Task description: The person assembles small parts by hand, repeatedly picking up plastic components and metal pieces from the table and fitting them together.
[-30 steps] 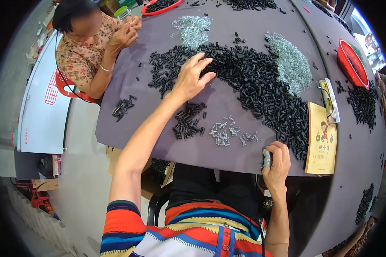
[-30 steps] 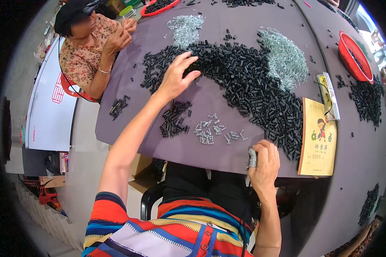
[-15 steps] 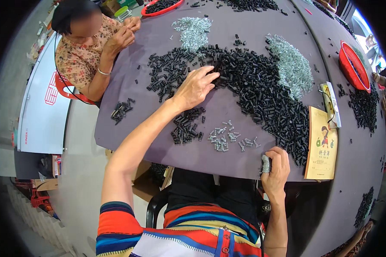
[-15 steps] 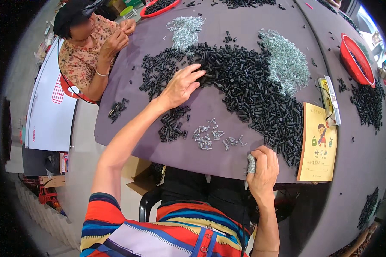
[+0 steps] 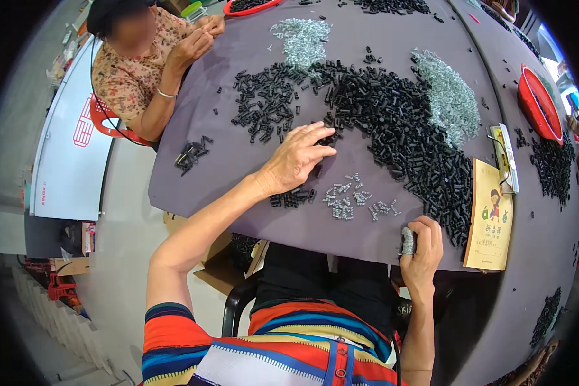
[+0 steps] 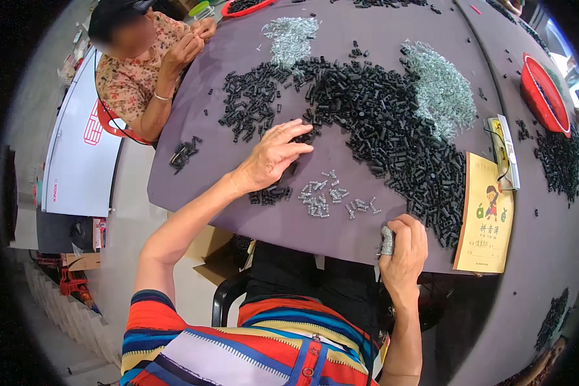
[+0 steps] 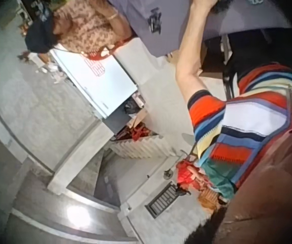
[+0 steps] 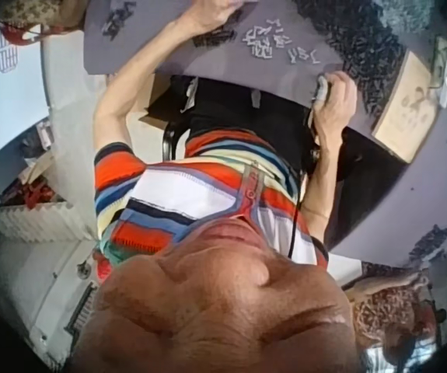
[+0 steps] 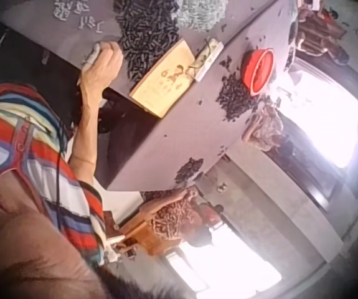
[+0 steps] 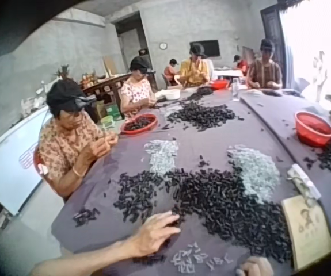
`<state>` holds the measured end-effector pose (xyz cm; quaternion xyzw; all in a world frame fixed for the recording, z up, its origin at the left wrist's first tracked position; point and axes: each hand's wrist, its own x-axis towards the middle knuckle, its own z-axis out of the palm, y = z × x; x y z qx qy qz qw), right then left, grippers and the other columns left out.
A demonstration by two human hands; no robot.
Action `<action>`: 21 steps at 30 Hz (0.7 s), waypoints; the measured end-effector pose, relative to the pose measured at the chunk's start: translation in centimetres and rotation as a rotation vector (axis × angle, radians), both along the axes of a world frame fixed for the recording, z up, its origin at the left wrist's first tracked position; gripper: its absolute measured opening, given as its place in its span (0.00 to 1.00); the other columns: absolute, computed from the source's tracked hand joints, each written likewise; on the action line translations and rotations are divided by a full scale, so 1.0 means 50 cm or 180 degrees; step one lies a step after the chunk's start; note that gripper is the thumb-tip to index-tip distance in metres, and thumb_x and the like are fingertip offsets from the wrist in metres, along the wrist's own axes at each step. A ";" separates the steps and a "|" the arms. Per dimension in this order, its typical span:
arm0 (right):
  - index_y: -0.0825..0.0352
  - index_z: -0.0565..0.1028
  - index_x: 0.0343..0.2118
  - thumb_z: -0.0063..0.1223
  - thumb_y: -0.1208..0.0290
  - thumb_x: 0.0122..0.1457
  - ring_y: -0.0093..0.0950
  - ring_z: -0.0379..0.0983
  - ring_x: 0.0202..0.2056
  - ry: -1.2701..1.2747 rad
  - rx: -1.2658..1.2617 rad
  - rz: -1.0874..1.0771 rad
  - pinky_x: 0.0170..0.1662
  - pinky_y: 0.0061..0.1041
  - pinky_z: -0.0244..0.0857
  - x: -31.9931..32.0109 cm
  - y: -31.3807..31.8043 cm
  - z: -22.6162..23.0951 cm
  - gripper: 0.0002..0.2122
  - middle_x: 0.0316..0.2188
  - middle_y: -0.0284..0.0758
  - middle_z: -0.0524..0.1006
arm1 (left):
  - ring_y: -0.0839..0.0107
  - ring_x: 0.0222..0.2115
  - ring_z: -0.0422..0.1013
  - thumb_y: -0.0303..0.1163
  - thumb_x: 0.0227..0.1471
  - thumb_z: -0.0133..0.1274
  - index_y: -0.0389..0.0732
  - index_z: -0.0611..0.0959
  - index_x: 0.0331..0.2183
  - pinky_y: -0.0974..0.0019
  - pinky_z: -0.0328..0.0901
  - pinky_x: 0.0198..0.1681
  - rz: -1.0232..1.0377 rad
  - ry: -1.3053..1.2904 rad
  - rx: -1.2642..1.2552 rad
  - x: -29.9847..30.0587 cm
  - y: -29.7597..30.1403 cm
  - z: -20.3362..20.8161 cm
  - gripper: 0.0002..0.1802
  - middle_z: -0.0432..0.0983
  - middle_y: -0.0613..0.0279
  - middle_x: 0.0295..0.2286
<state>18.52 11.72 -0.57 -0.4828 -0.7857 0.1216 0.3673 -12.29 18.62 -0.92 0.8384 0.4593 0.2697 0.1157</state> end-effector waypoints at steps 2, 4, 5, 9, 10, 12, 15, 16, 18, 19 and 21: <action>0.69 0.68 0.30 0.48 0.87 0.39 0.42 0.66 0.32 -0.0021 -0.0024 -0.0022 0.35 0.35 0.60 -0.001 -0.002 0.001 0.12 0.31 0.41 0.70 | 0.56 0.55 0.57 0.20 0.45 0.52 0.42 0.80 0.40 0.57 0.52 0.57 0.0012 0.0017 -0.0029 0.000 -0.008 0.001 0.17 0.66 0.56 0.50; 0.69 0.68 0.30 0.48 0.87 0.39 0.42 0.66 0.32 -0.0019 -0.0033 -0.0007 0.35 0.35 0.60 -0.001 -0.004 0.002 0.12 0.31 0.41 0.70 | 0.57 0.56 0.57 0.21 0.45 0.52 0.43 0.80 0.40 0.57 0.52 0.57 0.0005 -0.0004 -0.0067 0.000 -0.014 0.004 0.17 0.66 0.56 0.51; 0.69 0.68 0.30 0.48 0.87 0.39 0.42 0.66 0.32 -0.0015 -0.0042 -0.0018 0.35 0.35 0.60 -0.002 -0.004 0.003 0.12 0.31 0.41 0.70 | 0.57 0.56 0.57 0.21 0.45 0.52 0.43 0.80 0.40 0.57 0.52 0.57 -0.0027 -0.0025 -0.0106 -0.001 -0.015 0.007 0.17 0.65 0.56 0.51; 0.70 0.67 0.29 0.44 0.89 0.38 0.42 0.66 0.32 -0.0034 -0.0027 -0.0049 0.36 0.34 0.61 0.001 -0.003 0.002 0.12 0.31 0.42 0.69 | 0.55 0.55 0.58 0.26 0.47 0.53 0.40 0.75 0.47 0.57 0.52 0.57 -0.0057 -0.0211 -0.0212 0.008 -0.020 0.021 0.21 0.65 0.52 0.51; 0.70 0.67 0.29 0.44 0.89 0.38 0.42 0.66 0.32 -0.0030 -0.0030 -0.0043 0.36 0.34 0.61 -0.001 -0.003 0.001 0.12 0.31 0.42 0.69 | 0.54 0.54 0.58 0.28 0.48 0.53 0.39 0.72 0.49 0.56 0.52 0.56 -0.0071 -0.0203 -0.0238 0.007 -0.022 0.024 0.24 0.63 0.49 0.52; 0.70 0.67 0.29 0.44 0.89 0.38 0.42 0.66 0.33 0.0006 0.0002 -0.0029 0.36 0.34 0.61 -0.004 -0.002 0.002 0.12 0.31 0.42 0.69 | 0.54 0.54 0.58 0.28 0.48 0.53 0.39 0.72 0.49 0.56 0.52 0.56 -0.0117 -0.0154 -0.0190 0.010 -0.025 0.023 0.24 0.62 0.49 0.52; 0.70 0.67 0.29 0.44 0.89 0.38 0.42 0.66 0.33 -0.0024 0.0024 -0.0038 0.36 0.34 0.61 -0.004 -0.002 0.003 0.12 0.31 0.42 0.69 | 0.52 0.54 0.58 0.28 0.48 0.52 0.40 0.71 0.49 0.56 0.53 0.56 -0.0210 -0.0096 -0.0198 0.029 -0.026 0.026 0.24 0.61 0.49 0.53; 0.70 0.67 0.29 0.44 0.89 0.38 0.42 0.66 0.33 -0.0029 0.0021 -0.0034 0.36 0.34 0.61 -0.004 -0.003 0.003 0.12 0.31 0.42 0.69 | 0.52 0.53 0.58 0.27 0.48 0.52 0.40 0.71 0.50 0.55 0.53 0.56 -0.0254 -0.0213 -0.0213 0.035 -0.027 0.024 0.24 0.60 0.49 0.53; 0.70 0.67 0.29 0.44 0.88 0.38 0.42 0.66 0.33 -0.0011 0.0036 -0.0038 0.36 0.33 0.61 -0.004 -0.004 0.001 0.12 0.31 0.42 0.69 | 0.52 0.53 0.58 0.26 0.47 0.52 0.40 0.71 0.49 0.55 0.54 0.56 -0.0274 -0.0366 -0.0219 0.049 -0.030 0.031 0.24 0.61 0.49 0.53; 0.70 0.67 0.29 0.44 0.88 0.38 0.42 0.66 0.33 -0.0013 0.0030 -0.0035 0.36 0.33 0.61 -0.005 -0.004 0.000 0.12 0.31 0.42 0.69 | 0.52 0.53 0.58 0.25 0.47 0.52 0.40 0.72 0.49 0.56 0.54 0.56 -0.0260 -0.0252 -0.0021 0.050 -0.032 0.039 0.24 0.61 0.49 0.52; 0.70 0.67 0.29 0.44 0.89 0.38 0.42 0.66 0.33 0.0005 0.0024 -0.0022 0.36 0.33 0.61 -0.003 -0.006 -0.003 0.12 0.31 0.42 0.69 | 0.54 0.53 0.59 0.24 0.46 0.51 0.40 0.72 0.48 0.57 0.54 0.56 -0.0108 -0.0113 0.0278 0.037 -0.033 0.048 0.23 0.63 0.51 0.51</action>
